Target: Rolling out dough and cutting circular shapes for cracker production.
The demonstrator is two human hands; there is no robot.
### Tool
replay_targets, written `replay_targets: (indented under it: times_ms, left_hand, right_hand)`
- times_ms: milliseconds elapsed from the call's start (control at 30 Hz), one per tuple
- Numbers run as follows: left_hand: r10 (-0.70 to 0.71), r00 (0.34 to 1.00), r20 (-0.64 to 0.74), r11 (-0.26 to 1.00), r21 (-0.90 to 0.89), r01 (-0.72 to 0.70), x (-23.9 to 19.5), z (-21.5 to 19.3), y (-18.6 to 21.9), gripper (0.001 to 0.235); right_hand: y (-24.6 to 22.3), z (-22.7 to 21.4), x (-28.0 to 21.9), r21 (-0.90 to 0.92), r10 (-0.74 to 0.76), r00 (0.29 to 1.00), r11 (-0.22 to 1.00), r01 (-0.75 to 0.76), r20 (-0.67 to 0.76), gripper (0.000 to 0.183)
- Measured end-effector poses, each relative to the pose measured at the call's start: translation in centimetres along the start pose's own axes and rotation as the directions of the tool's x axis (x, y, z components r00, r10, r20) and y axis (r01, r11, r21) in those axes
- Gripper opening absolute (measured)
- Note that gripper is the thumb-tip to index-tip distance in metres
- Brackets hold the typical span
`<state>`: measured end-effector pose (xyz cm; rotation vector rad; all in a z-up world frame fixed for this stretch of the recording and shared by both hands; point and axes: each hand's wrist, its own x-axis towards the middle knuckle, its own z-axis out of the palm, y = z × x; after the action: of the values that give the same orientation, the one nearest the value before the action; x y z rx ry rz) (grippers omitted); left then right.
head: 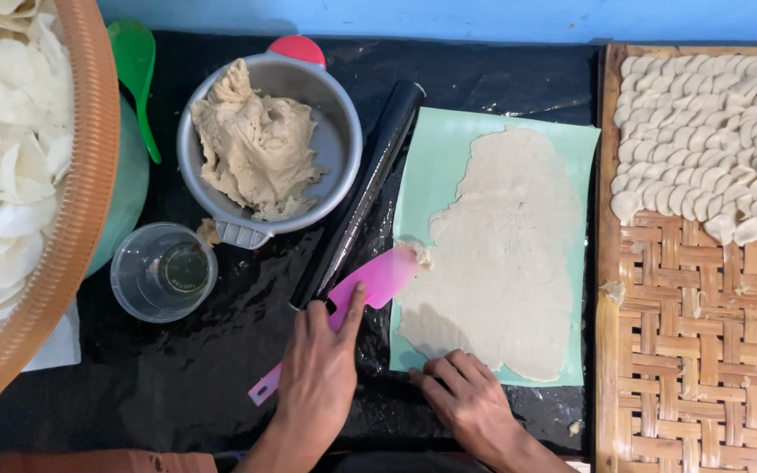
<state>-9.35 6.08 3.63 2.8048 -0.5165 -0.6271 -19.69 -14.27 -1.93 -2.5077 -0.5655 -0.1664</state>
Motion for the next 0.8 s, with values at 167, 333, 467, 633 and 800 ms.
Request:
replay_targets:
  times_ms: [167, 333, 467, 633, 800]
  left_hand:
    - [-0.133, 0.989, 0.061, 0.943, -0.298, 0.145, 0.2, -0.6, 0.7, 0.079]
    - [-0.145, 0.989, 0.007, 0.911, -0.39, 0.136, 1.2, 0.5, 0.8, 0.076]
    - [-0.131, 0.99, 0.059, 0.933, -0.33, 0.143, 2.0, -0.9, 1.4, 0.08]
    - [-0.061, 0.998, 0.013, 0.961, -0.27, 0.062, 2.4, 0.0, 1.6, 0.08]
    - [0.054, 0.998, -0.028, 0.977, -0.203, -0.058, 2.6, 1.0, 2.2, 0.077]
  right_hand:
    - [0.0, 0.2, -0.2, 0.019, 0.023, 1.0, 1.0, -0.023, -0.003, 0.033]
    - [-0.1, -0.2, 0.3, 0.01, 0.028, 1.0, 1.0, -0.028, -0.003, 0.033]
    - [0.0, 0.0, 0.4, 0.006, 0.031, 0.999, 1.0, -0.031, -0.01, 0.033]
    - [0.1, 0.5, 0.1, 0.006, 0.034, 0.999, 0.999, -0.034, -0.02, 0.031]
    - [0.1, 0.3, 0.2, 0.003, 0.022, 0.999, 1.0, -0.022, -0.035, 0.032]
